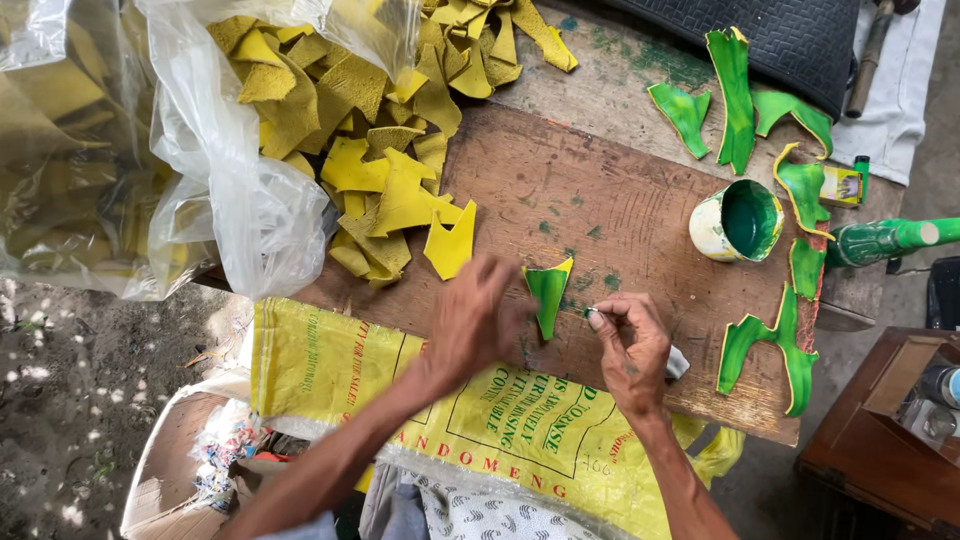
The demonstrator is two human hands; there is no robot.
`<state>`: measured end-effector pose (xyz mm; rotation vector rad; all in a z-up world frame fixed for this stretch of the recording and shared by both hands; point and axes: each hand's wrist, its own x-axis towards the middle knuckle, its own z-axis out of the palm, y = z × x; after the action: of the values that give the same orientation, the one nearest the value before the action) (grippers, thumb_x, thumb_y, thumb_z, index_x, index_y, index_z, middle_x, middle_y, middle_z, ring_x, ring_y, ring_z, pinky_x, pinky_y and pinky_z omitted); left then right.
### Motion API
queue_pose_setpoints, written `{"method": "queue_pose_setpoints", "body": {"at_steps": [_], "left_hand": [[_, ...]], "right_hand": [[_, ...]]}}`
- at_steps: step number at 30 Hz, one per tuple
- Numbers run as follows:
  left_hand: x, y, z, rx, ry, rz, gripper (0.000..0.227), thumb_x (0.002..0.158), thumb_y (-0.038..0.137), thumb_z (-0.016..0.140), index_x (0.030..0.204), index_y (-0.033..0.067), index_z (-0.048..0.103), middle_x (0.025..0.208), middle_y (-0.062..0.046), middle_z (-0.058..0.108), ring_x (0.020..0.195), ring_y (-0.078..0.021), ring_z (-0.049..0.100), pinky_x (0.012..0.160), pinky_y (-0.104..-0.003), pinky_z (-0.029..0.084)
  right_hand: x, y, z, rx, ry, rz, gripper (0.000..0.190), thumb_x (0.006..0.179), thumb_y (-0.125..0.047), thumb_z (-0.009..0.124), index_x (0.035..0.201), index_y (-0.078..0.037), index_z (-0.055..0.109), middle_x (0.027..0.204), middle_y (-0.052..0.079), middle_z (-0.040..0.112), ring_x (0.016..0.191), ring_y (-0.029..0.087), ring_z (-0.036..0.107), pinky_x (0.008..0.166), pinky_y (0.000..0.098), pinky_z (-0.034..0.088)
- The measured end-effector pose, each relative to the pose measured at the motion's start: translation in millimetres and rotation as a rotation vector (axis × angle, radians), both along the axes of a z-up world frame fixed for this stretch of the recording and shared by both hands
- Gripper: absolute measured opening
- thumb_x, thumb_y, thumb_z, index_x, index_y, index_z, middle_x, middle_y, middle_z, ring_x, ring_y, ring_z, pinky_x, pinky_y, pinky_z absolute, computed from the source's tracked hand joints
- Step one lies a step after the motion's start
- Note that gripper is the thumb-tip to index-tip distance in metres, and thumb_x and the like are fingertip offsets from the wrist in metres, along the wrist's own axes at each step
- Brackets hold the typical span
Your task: The person paints yellow shoe sole pieces green using a small brush. They pick up individual pieces from a pile, apply green paint to the surface, and place the finished pieces on a nearby mat. The process is repeated for multiple pieces throughout the clip.
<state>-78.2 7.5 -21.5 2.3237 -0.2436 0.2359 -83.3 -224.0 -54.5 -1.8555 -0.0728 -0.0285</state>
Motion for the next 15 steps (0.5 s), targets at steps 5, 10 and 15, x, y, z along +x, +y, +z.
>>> {"method": "queue_pose_setpoints", "body": {"at_steps": [5, 10, 15], "left_hand": [[-43, -50, -9, 0.017, -0.021, 0.197, 0.052, 0.075, 0.031, 0.086, 0.11, 0.0003, 0.062, 0.089, -0.014, 0.057, 0.082, -0.0312, 0.054, 0.071, -0.048, 0.042], [-44, -48, -29, -0.007, -0.142, 0.258, 0.032, 0.083, 0.017, 0.079, 0.109, 0.0044, 0.065, 0.089, -0.01, 0.06, 0.084, -0.0291, 0.055, 0.075, -0.043, 0.043], [-48, -44, -35, -0.08, -0.173, 0.233, 0.025, 0.084, 0.01, 0.078, 0.104, 0.0039, 0.064, 0.087, -0.009, 0.061, 0.081, -0.0271, 0.057, 0.075, -0.041, 0.043]], "right_hand": [[24, 15, 24, -0.422, -0.392, 0.191, 0.01, 0.086, -0.008, 0.079, 0.093, -0.004, 0.073, 0.091, 0.008, 0.07, 0.091, 0.026, 0.06, 0.081, 0.0375, 0.051], [28, 29, 22, -0.442, -0.406, 0.284, 0.012, 0.083, -0.005, 0.079, 0.092, -0.005, 0.072, 0.087, 0.008, 0.068, 0.091, 0.027, 0.059, 0.078, 0.0382, 0.051], [25, 30, -28, -0.502, -0.475, 0.272, 0.006, 0.087, -0.006, 0.075, 0.084, -0.01, 0.073, 0.075, 0.005, 0.064, 0.08, 0.02, 0.056, 0.084, 0.0395, 0.051]]}}
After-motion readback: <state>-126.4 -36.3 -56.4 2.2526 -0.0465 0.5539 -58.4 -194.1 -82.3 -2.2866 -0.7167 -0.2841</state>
